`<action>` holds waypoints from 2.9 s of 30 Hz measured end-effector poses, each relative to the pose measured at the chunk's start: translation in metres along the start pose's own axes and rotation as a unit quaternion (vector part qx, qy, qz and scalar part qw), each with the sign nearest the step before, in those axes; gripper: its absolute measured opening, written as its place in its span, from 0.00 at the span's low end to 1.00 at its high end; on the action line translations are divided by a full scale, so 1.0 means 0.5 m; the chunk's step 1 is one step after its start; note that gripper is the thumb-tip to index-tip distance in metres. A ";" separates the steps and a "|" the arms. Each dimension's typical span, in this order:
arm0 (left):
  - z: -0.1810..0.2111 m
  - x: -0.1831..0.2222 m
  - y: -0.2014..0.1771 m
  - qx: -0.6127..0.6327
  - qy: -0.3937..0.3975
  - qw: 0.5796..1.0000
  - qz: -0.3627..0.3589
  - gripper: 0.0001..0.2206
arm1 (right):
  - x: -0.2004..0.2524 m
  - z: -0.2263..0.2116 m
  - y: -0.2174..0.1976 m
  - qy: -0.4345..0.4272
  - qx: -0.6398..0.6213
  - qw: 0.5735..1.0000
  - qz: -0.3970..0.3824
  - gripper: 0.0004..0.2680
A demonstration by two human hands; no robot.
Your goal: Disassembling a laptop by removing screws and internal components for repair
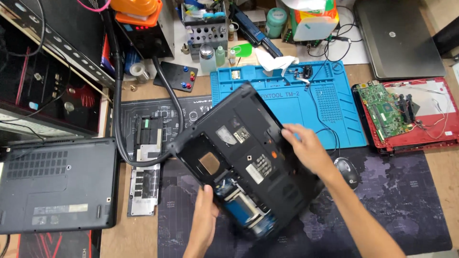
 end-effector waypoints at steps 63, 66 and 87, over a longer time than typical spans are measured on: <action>0.186 -0.215 0.080 -0.480 0.425 0.762 -0.094 0.10 | -0.083 -0.042 0.177 -0.202 0.282 0.923 0.166 0.19; 0.189 -0.277 0.117 -0.538 0.434 0.711 -0.124 0.10 | -0.080 -0.050 0.175 -0.209 0.287 0.920 0.165 0.19; 0.154 -0.397 0.106 -0.585 0.346 0.722 -0.130 0.13 | -0.240 -0.344 0.220 -0.382 0.061 0.914 0.118 0.21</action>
Point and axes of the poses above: each hand's wrist, its own x-axis away from the middle knuckle, its own y-axis out of the palm, z = x × y, the point moved 5 cm from there along -x, towards the middle knuckle, and after that the axes turned 5 degrees about y, right-handed, at the moved point
